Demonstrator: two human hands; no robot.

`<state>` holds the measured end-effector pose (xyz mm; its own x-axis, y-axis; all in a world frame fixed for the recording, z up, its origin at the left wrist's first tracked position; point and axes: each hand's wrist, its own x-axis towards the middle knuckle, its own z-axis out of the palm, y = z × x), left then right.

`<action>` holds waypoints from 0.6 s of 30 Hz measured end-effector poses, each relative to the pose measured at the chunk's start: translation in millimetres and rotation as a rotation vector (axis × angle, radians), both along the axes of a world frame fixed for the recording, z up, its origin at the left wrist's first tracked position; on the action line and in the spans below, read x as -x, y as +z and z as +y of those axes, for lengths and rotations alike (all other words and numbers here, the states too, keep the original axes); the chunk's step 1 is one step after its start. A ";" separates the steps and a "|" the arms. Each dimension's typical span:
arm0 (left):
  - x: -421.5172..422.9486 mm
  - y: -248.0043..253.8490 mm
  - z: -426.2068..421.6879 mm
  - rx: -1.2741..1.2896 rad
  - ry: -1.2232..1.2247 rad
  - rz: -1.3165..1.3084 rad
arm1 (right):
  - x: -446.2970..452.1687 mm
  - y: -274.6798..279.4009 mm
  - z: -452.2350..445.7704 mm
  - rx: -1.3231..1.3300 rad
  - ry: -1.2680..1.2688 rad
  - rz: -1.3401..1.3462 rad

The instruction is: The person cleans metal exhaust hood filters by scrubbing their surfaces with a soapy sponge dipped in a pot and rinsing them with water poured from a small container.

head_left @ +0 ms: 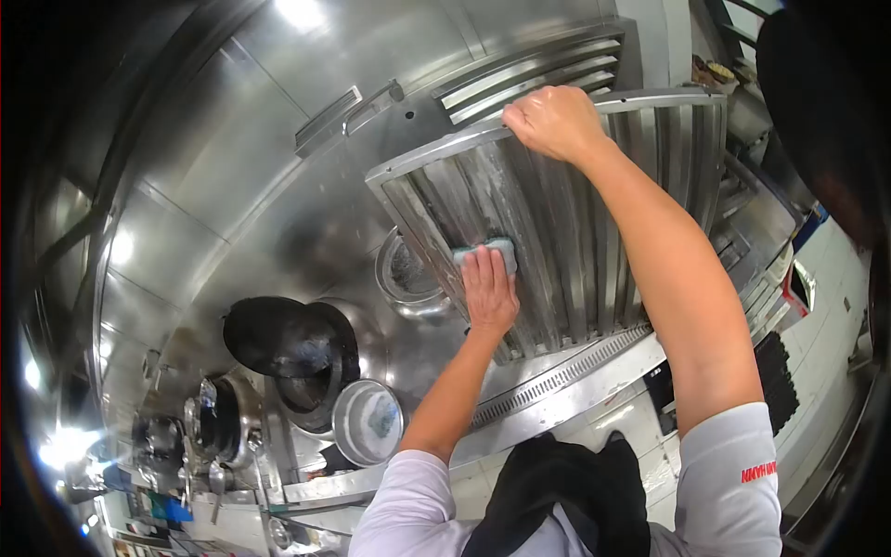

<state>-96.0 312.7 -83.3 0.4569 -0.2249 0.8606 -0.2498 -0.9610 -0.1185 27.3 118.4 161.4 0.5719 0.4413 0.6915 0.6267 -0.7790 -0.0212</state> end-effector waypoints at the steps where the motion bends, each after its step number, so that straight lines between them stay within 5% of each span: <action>1: 6.9 10.6 -8.4 0.052 0.035 -0.015 | -0.4 -1.5 1.0 -0.004 0.006 -0.009; 5: -45.1 121.8 -26.2 0.349 0.114 -0.268 | 3.6 -2.9 -2.4 -0.035 0.078 -0.084; 11: 0.5 -1.5 -14.9 0.192 0.045 -0.074 | 3.8 0.5 -3.8 0.032 0.058 -0.069; 13: -14.8 71.1 -7.6 0.219 0.039 -0.092 | -3.7 -8.2 0.9 -0.121 0.108 -0.142; 15: -32.8 133.2 -5.5 0.142 0.001 -0.409 | -3.0 -10.0 -1.6 -0.057 0.074 -0.107; 18: -7.7 36.9 10.9 0.076 -0.008 -0.084 | -7.7 -9.2 -1.4 -0.031 0.067 -0.129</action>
<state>-88.3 323.6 -46.4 0.3807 -0.1604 0.9107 -0.2493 -0.9662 -0.0660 35.0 117.0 152.1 0.4475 0.4527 0.7712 0.6765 -0.7354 0.0391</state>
